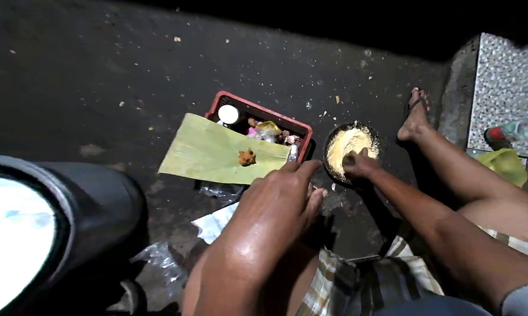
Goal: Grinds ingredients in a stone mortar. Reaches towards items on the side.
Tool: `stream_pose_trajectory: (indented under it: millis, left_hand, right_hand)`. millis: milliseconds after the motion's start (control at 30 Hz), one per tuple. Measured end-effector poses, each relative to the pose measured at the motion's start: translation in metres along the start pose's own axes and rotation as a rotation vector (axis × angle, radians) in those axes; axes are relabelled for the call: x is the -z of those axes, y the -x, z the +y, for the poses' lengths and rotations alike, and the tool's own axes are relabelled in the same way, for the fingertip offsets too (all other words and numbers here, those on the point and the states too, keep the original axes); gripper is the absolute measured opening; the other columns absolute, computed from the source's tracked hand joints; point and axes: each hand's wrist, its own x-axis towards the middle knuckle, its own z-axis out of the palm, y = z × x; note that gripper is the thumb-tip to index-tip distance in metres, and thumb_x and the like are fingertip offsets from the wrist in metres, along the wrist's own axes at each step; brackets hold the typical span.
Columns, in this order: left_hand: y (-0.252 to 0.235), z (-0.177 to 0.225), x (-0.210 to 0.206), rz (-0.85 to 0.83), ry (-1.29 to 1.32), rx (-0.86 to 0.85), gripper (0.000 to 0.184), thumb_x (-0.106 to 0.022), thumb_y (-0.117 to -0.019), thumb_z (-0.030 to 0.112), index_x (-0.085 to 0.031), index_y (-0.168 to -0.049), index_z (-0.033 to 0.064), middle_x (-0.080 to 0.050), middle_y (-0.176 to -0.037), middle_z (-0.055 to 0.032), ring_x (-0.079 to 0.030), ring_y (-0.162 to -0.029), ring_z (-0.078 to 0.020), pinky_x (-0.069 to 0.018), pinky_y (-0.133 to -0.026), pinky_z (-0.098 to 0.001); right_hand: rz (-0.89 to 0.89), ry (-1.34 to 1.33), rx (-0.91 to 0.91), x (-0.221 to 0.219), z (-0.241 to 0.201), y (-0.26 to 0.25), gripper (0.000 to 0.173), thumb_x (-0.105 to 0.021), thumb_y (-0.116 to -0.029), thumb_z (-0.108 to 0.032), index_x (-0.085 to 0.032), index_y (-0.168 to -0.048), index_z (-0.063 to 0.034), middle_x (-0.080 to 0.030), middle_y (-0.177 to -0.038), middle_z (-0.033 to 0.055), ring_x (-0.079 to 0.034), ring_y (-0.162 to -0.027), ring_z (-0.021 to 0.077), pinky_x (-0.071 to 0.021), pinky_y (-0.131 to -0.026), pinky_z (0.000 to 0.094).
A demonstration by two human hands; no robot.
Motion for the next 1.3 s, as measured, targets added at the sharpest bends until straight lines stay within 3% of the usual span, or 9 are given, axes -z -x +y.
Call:
stream_pose_trajectory:
  millis: [200,433,533,633,800,933,1067,1167,1300]
  left_hand:
    - [-0.005,-0.002,0.003,-0.012,-0.007,-0.008,0.044,-0.056,-0.1015,0.041,-0.06,-0.141,0.0204,-0.069,-0.115,-0.0073,-0.07,-0.083,-0.0258,-0.0573,-0.069,-0.0503]
    - [0.0,0.001,-0.002,-0.009,-0.001,-0.003,0.045,-0.056,-0.1017,0.044,-0.059,-0.141,0.0224,-0.069,-0.113,-0.0051,-0.07,-0.084,-0.0237,-0.0578,-0.069,-0.0483]
    - [0.001,-0.004,-0.001,0.027,0.004,-0.003,0.044,-0.055,-0.1006,0.043,-0.062,-0.138,0.0216,-0.069,-0.112,-0.0055,-0.07,-0.078,-0.0236,-0.0571,-0.064,-0.048]
    - [-0.004,-0.003,0.005,-0.001,-0.007,0.018,0.043,-0.056,-0.1015,0.04,-0.06,-0.141,0.0218,-0.069,-0.114,-0.0079,-0.07,-0.082,-0.0268,-0.0576,-0.069,-0.0509]
    - [-0.004,0.001,0.001,0.039,-0.009,-0.054,0.046,-0.055,-0.0999,0.044,-0.061,-0.14,0.0222,-0.069,-0.109,-0.0044,-0.069,-0.077,-0.0219,-0.0577,-0.064,-0.0472]
    - [0.0,-0.003,-0.001,0.028,-0.003,-0.05,0.046,-0.055,-0.0993,0.044,-0.061,-0.139,0.0221,-0.069,-0.11,-0.0039,-0.069,-0.075,-0.022,-0.0579,-0.062,-0.0475]
    - [-0.008,0.002,0.003,0.011,-0.026,-0.004,0.045,-0.055,-0.1007,0.042,-0.06,-0.141,0.0219,-0.069,-0.116,-0.0064,-0.07,-0.083,-0.0259,-0.0578,-0.068,-0.0506]
    - [-0.008,0.007,0.003,-0.023,-0.019,-0.01,0.045,-0.054,-0.1027,0.042,-0.058,-0.142,0.0219,-0.068,-0.119,-0.007,-0.07,-0.087,-0.026,-0.0578,-0.071,-0.0504]
    - [0.0,0.002,-0.002,-0.035,-0.005,-0.007,0.045,-0.051,-0.1029,0.042,-0.06,-0.14,0.019,-0.069,-0.116,-0.0081,-0.071,-0.086,-0.0283,-0.0578,-0.072,-0.0507]
  right_hand:
    - [0.086,0.196,0.165,-0.02,0.023,-0.015,0.058,-0.07,-0.0954,-0.045,-0.051,-0.15,-0.0381,-0.038,-0.159,0.0251,-0.06,-0.113,0.0527,-0.0541,-0.083,0.0659]
    - [-0.035,0.186,0.126,-0.012,0.003,0.005,0.053,-0.075,-0.0902,-0.039,-0.06,-0.139,-0.0269,-0.042,-0.152,0.0288,-0.067,-0.101,0.0476,-0.0561,-0.081,0.0649]
    - [-0.017,0.299,0.207,-0.028,0.025,0.018,0.055,-0.067,-0.0984,-0.037,-0.052,-0.151,-0.0335,-0.04,-0.156,0.0251,-0.061,-0.114,0.0509,-0.0546,-0.086,0.0641]
    - [0.063,0.263,0.191,-0.014,0.036,-0.01,0.059,-0.072,-0.0941,-0.041,-0.053,-0.149,-0.0376,-0.041,-0.156,0.0237,-0.06,-0.114,0.0514,-0.0545,-0.083,0.0649]
    - [0.0,0.143,0.1,0.01,0.014,-0.009,0.053,-0.076,-0.0892,-0.041,-0.062,-0.139,-0.0301,-0.041,-0.153,0.0265,-0.068,-0.097,0.0453,-0.0561,-0.079,0.0646]
    - [-0.025,0.326,0.237,-0.024,0.037,0.017,0.055,-0.069,-0.0968,-0.036,-0.053,-0.149,-0.0328,-0.042,-0.153,0.0259,-0.062,-0.112,0.0502,-0.0549,-0.085,0.0629]
    - [0.096,0.225,0.12,0.003,0.042,-0.021,0.062,-0.074,-0.0923,-0.041,-0.052,-0.15,-0.0361,-0.037,-0.159,0.0254,-0.058,-0.116,0.0546,-0.0538,-0.082,0.0682]
    - [0.129,0.067,0.032,0.011,0.034,-0.024,0.064,-0.076,-0.0894,-0.045,-0.053,-0.148,-0.032,-0.034,-0.159,0.0273,-0.066,-0.103,0.0484,-0.0559,-0.081,0.0645]
    - [-0.035,-0.065,0.023,-0.013,0.023,0.006,0.064,-0.07,-0.0922,-0.052,-0.052,-0.148,-0.0262,-0.036,-0.157,0.0287,-0.064,-0.112,0.0484,-0.0532,-0.091,0.0655]
